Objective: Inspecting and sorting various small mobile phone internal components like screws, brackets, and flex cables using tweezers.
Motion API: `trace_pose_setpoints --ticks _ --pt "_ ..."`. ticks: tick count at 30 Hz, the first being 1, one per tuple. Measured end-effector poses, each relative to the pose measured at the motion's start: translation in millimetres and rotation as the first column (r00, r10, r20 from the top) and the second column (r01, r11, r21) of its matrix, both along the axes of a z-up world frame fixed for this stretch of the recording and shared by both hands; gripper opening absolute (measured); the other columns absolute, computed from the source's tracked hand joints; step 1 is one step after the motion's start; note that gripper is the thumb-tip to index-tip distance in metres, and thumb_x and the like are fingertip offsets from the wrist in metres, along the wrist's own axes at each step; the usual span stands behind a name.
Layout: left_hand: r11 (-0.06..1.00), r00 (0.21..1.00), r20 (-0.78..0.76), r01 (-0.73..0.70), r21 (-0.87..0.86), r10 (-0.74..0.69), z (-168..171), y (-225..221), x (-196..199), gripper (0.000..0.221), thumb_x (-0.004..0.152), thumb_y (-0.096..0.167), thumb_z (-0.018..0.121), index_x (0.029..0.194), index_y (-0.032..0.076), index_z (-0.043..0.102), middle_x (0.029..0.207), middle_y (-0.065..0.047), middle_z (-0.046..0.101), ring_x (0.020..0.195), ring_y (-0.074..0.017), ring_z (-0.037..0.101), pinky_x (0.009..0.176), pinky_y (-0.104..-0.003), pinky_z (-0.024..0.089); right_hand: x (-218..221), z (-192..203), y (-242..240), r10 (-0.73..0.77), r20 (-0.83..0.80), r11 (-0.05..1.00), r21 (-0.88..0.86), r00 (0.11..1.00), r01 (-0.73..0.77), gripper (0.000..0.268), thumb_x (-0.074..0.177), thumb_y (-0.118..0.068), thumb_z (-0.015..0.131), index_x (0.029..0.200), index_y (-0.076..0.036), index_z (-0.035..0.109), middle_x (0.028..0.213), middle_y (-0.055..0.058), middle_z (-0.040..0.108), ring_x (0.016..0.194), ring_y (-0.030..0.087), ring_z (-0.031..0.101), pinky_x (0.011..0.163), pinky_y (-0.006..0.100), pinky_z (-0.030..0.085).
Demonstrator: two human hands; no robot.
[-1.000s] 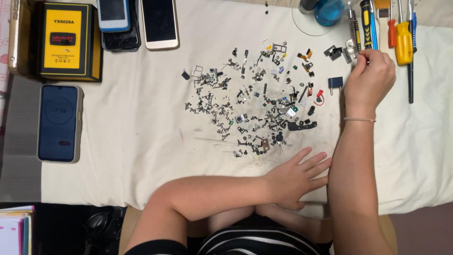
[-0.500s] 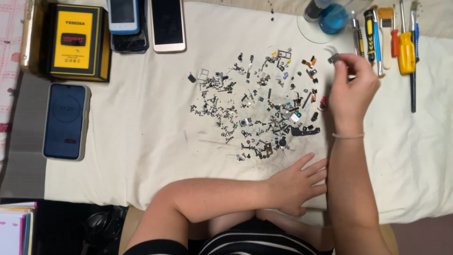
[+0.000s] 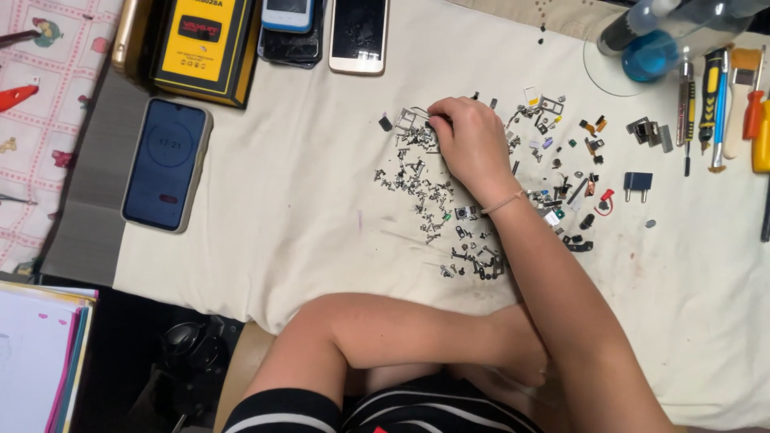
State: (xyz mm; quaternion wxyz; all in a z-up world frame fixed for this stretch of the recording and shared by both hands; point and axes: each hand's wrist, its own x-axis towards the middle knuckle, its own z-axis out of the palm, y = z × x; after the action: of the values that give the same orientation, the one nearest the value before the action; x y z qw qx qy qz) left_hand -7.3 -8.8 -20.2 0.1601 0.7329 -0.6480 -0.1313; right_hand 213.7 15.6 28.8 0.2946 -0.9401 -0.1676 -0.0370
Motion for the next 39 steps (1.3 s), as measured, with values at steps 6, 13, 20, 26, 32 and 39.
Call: trace_pose_setpoints --ticks 6,13,20,26,32,39 --pt "0.998 0.998 -0.004 0.061 0.031 -0.061 -20 -9 -8 0.05 0.089 0.047 0.038 0.11 0.036 0.081 0.135 0.007 0.069 0.134 -0.0253 0.051 0.122 -0.056 0.029 4 -23 2 -0.028 0.162 0.996 -0.074 0.986 0.041 0.014 0.101 -0.009 0.062 0.098 -0.01 0.075 0.088 0.005 0.074 0.081 0.028 0.067 0.065 0.043 0.052" --pt "0.993 0.998 -0.055 -0.002 0.122 0.009 3 -2 -1 0.053 0.084 0.051 0.042 0.116 0.03 0.079 0.141 0.001 0.066 0.14 -0.0279 0.049 0.124 -0.055 0.027 -1 -15 -1 -0.049 0.291 0.999 -0.001 0.955 0.051 0.01 0.101 -0.006 0.065 0.1 -0.009 0.075 0.092 0.005 0.075 0.082 0.025 0.067 0.068 0.039 0.052" --pt "0.994 0.993 0.12 -0.028 0.109 0.015 28 6 10 0.057 0.082 0.06 0.047 0.119 0.03 0.077 0.139 0.003 0.067 0.139 -0.0251 0.05 0.127 -0.059 0.02 -7 11 -42 -0.168 0.233 0.963 0.245 0.958 0.109 0.011 0.099 0.002 0.071 0.105 -0.007 0.075 0.089 0.01 0.074 0.085 0.031 0.072 0.077 0.04 0.058" --pt "0.998 0.971 0.231 -0.065 0.002 0.063 32 8 10 0.075 0.074 0.074 0.058 0.132 0.026 0.066 0.142 -0.002 0.062 0.142 -0.0268 0.045 0.13 -0.061 0.011 -31 24 -150 -0.423 0.212 0.881 0.325 0.881 0.345 0.012 0.1 0.004 0.067 0.106 0.002 0.077 0.095 0.011 0.076 0.087 0.018 0.069 0.08 0.03 0.059" --pt "0.997 0.977 0.207 -0.059 0.044 0.049 28 5 9 0.094 0.075 0.074 0.064 0.153 0.027 0.042 0.168 -0.01 0.027 0.159 -0.0341 0.016 0.128 -0.061 0.009 -59 -16 -248 -0.604 0.283 0.797 0.227 0.745 0.56 0.016 0.096 0.001 0.064 0.103 -0.001 0.078 0.09 0.01 0.077 0.082 0.019 0.073 0.08 0.033 0.059" --pt "0.998 0.977 0.208 -0.052 0.032 0.044 31 7 11 0.093 0.075 0.074 0.063 0.153 0.028 0.044 0.17 -0.012 0.024 0.159 -0.0342 0.017 0.129 -0.059 0.01 -60 -31 -268 -0.681 0.293 0.724 0.131 0.671 0.678 0.015 0.095 -0.006 0.067 0.1 -0.007 0.081 0.09 0.007 0.079 0.077 0.024 0.07 0.081 0.04 0.056"
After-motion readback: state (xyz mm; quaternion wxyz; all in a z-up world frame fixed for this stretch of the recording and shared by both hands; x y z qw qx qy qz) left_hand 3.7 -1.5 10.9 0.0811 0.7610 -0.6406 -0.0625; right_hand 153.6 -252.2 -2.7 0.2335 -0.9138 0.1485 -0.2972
